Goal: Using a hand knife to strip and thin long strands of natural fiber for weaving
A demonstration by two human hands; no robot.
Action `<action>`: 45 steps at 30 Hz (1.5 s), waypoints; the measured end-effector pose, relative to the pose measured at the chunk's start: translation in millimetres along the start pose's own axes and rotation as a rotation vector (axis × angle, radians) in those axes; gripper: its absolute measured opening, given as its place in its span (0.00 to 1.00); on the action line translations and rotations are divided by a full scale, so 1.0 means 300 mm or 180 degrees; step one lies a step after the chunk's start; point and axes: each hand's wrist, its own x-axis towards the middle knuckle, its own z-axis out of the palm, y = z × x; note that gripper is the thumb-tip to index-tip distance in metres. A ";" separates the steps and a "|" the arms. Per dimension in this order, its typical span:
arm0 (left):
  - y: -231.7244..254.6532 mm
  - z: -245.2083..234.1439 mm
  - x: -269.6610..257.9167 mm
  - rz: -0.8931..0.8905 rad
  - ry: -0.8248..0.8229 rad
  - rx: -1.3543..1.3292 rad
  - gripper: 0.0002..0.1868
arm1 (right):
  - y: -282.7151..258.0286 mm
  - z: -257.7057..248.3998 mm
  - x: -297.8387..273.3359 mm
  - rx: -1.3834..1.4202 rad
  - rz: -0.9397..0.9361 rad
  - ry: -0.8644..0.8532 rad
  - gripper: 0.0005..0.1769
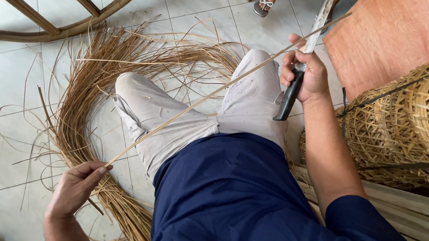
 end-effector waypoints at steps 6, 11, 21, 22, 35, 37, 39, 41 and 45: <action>0.009 -0.003 -0.004 0.0096 -0.0048 0.0093 0.13 | -0.027 0.037 -0.016 -0.0395 -0.0096 -0.0095 0.17; 0.021 -0.002 0.000 -0.0137 -0.0029 0.0012 0.13 | -0.011 0.006 0.013 -0.0548 -0.0203 -0.0045 0.07; 0.192 0.000 0.024 -0.0186 0.0283 0.0974 0.15 | -0.150 -0.186 0.092 0.1247 -0.0261 -0.0082 0.05; 0.186 -0.006 0.000 -0.0319 0.0305 0.1326 0.16 | -0.138 -0.202 0.057 0.1392 -0.0282 0.0137 0.05; 0.346 0.397 0.253 0.1013 0.0535 0.0338 0.10 | 0.257 0.198 -0.189 -0.0688 0.0497 -0.0345 0.35; 0.417 0.455 0.247 0.1539 0.0288 0.0090 0.10 | 0.260 0.238 -0.179 -0.1180 0.0404 -0.1116 0.24; 0.473 0.500 0.235 0.1673 0.0243 0.0036 0.09 | 0.251 0.346 -0.189 -0.1028 0.0502 -0.1442 0.27; 0.515 0.540 0.209 0.1766 0.0170 0.0004 0.09 | 0.264 0.414 -0.199 -0.0844 0.0629 -0.1731 0.34; 0.599 0.584 0.138 0.1848 -0.0011 0.0229 0.07 | 0.306 0.440 -0.182 -0.0529 0.0833 -0.1888 0.33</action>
